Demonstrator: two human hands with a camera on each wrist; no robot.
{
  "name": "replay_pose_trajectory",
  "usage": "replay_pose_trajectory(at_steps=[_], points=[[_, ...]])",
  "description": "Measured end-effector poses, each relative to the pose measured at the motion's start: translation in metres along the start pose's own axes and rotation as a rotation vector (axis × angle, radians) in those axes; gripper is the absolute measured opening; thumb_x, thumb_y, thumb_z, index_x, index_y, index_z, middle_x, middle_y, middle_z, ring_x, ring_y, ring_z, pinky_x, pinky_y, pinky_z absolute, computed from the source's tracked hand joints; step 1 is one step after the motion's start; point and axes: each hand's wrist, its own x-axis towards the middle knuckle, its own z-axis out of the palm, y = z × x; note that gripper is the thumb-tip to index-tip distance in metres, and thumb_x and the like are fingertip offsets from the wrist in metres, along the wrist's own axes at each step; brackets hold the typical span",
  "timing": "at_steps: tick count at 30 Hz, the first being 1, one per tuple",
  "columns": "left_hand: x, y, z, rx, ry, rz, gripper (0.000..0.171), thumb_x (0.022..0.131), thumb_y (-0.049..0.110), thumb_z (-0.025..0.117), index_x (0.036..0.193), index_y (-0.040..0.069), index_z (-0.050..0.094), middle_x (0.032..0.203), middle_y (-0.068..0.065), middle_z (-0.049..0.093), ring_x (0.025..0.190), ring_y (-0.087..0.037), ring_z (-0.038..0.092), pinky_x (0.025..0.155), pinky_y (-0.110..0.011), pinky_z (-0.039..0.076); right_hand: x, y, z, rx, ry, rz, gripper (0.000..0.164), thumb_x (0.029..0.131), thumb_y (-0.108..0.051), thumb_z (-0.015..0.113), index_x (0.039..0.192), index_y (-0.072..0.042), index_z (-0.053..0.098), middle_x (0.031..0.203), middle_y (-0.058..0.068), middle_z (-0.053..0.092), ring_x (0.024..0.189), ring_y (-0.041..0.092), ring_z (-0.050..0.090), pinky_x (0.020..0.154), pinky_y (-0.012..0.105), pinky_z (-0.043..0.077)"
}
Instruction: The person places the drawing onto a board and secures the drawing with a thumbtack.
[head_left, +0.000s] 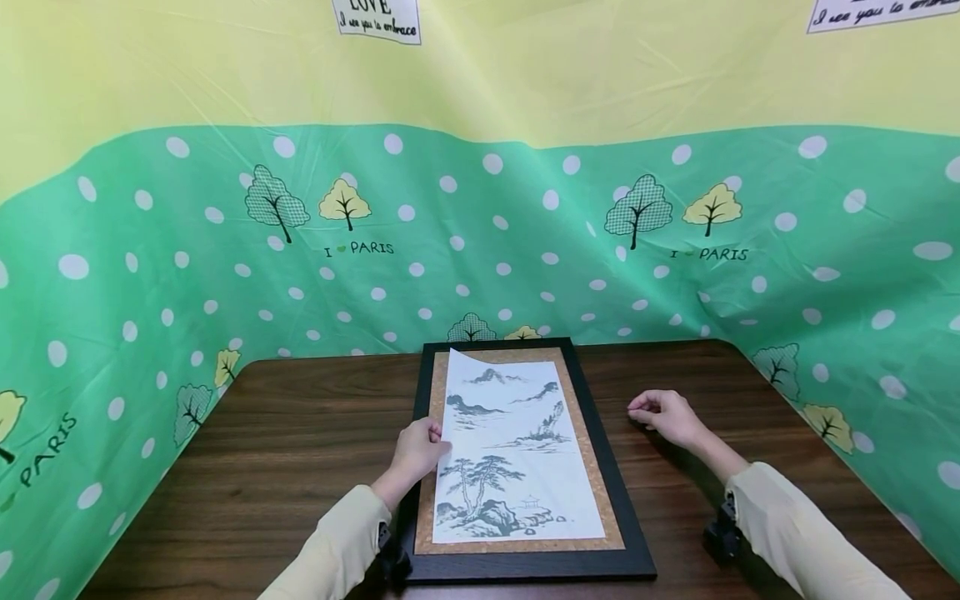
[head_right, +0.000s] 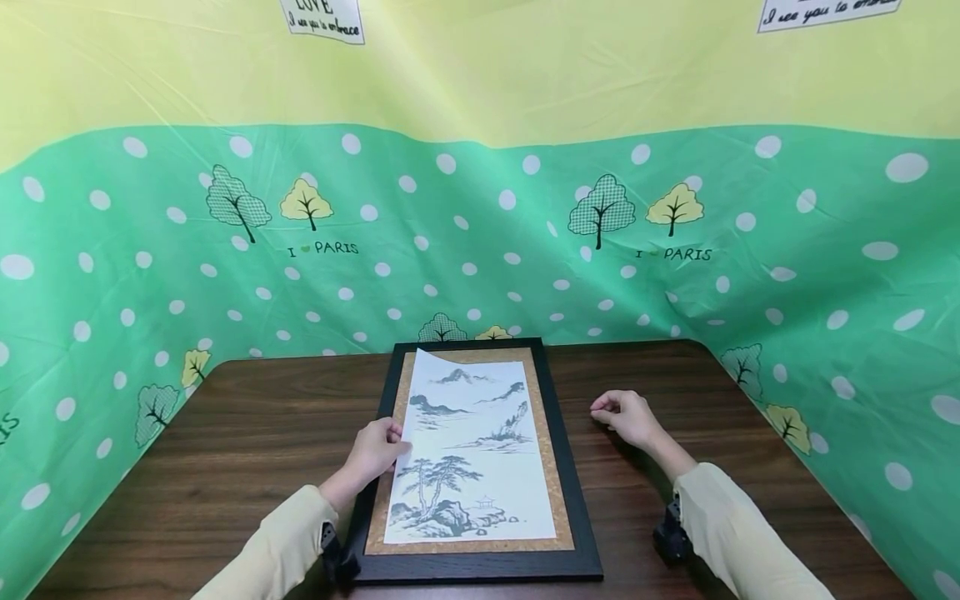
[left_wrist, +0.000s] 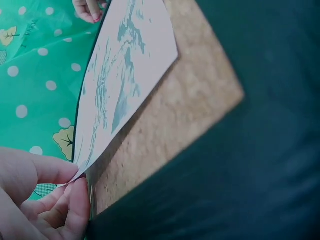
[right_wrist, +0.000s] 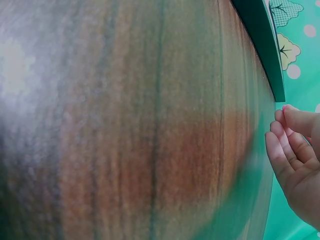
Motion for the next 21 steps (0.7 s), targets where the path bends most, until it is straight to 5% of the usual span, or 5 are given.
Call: replay_pose_trajectory(at_steps=[9, 14, 21], points=[[0.000, 0.002, -0.008, 0.011, -0.002, -0.034, 0.023, 0.076, 0.001, 0.067, 0.094, -0.005, 0.056, 0.074, -0.006, 0.055, 0.054, -0.012, 0.051, 0.046, -0.024, 0.047, 0.001, -0.003, -0.001, 0.007, -0.022, -0.025, 0.010, 0.088, -0.005, 0.058, 0.090, 0.004, 0.063, 0.079, 0.010, 0.061, 0.065, 0.018, 0.056, 0.055, 0.027, 0.048], [0.005, -0.007, -0.024, 0.068, 0.029, 0.033, 0.028, 0.077, 0.005, 0.068, 0.101, -0.006, 0.057, 0.084, -0.011, 0.061, 0.065, -0.017, 0.056, 0.058, -0.029, 0.048, 0.001, -0.005, -0.005, 0.027, -0.070, -0.030, 0.011, 0.088, -0.006, 0.057, 0.090, 0.004, 0.062, 0.079, 0.011, 0.060, 0.065, 0.019, 0.055, 0.056, 0.028, 0.049], [0.012, -0.030, -0.045, 0.182, -0.010, 0.112, 0.037, 0.075, 0.014, 0.072, 0.106, -0.002, 0.060, 0.098, -0.012, 0.060, 0.082, -0.023, 0.057, 0.071, -0.038, 0.046, 0.007, -0.014, -0.013, 0.013, -0.098, -0.052, 0.012, 0.088, -0.004, 0.056, 0.092, 0.007, 0.061, 0.081, 0.016, 0.060, 0.069, 0.025, 0.054, 0.059, 0.033, 0.050]])
